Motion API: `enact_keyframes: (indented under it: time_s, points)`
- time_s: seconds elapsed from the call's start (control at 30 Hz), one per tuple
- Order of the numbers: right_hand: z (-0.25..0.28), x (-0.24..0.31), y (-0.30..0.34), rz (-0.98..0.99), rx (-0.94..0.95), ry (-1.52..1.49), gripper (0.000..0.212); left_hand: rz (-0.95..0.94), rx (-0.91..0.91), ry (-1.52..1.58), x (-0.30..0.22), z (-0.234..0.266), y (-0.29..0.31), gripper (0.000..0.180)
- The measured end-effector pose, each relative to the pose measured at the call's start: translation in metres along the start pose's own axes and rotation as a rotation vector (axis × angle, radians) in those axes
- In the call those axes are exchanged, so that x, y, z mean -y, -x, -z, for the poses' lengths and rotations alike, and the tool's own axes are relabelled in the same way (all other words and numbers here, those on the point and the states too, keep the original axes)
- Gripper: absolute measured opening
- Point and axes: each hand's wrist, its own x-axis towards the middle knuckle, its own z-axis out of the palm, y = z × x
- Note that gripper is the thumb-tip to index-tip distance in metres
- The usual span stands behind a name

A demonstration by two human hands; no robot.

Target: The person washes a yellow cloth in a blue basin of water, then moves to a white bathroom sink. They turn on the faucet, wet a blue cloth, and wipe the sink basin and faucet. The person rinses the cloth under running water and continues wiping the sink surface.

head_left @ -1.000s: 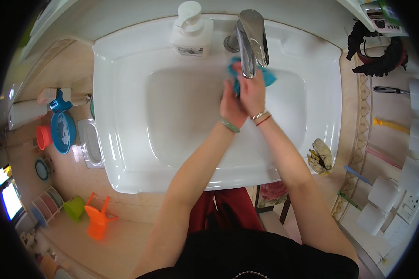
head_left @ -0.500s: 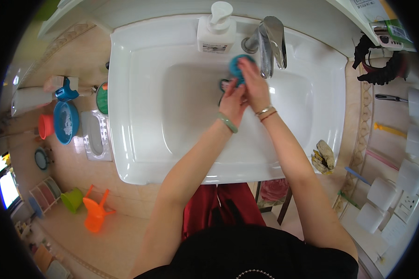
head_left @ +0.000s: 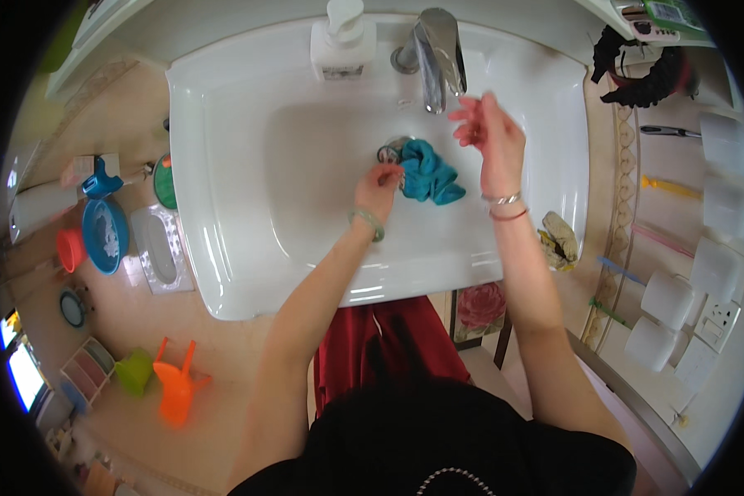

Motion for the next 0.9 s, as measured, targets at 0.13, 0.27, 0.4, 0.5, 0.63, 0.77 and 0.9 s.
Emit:
enact_keyframes:
  time_s: [0.13, 0.27, 0.4, 0.5, 0.63, 0.77, 0.9]
  points:
    - [-0.012, 0.035, -0.019, -0.067, 0.199, 0.031, 0.034, -0.206, -0.166, -0.239, -0.006, -0.004, -0.002, 0.021]
    - [-0.020, 0.033, -0.026, -0.043, 0.235, 0.029, 0.030, -0.122, -0.089, -0.153, -0.010, -0.008, -0.005, 0.022]
    - [-0.020, 0.032, -0.025, -0.045, 0.208, 0.016, 0.029, -0.259, -0.192, -0.542, -0.021, -0.022, 0.001, 0.028]
    - [-0.023, 0.041, -0.026, -0.055, 0.219, 0.009, 0.029, -0.412, -0.197, -0.831, -0.011, -0.020, -0.004, 0.027]
    - [-0.024, 0.043, -0.026, -0.082, 0.214, -0.008, 0.029, -0.517, -0.255, -0.573, -0.007, -0.016, -0.020, 0.024]
    - [-0.024, 0.041, -0.025, -0.076, 0.237, -0.067, 0.026, -0.265, -0.190, -0.092, -0.018, -0.015, -0.040, 0.029]
    - [-0.022, 0.045, -0.027, -0.097, 0.242, -0.051, 0.028, -0.107, -0.168, 0.068, -0.036, -0.013, -0.056, 0.038]
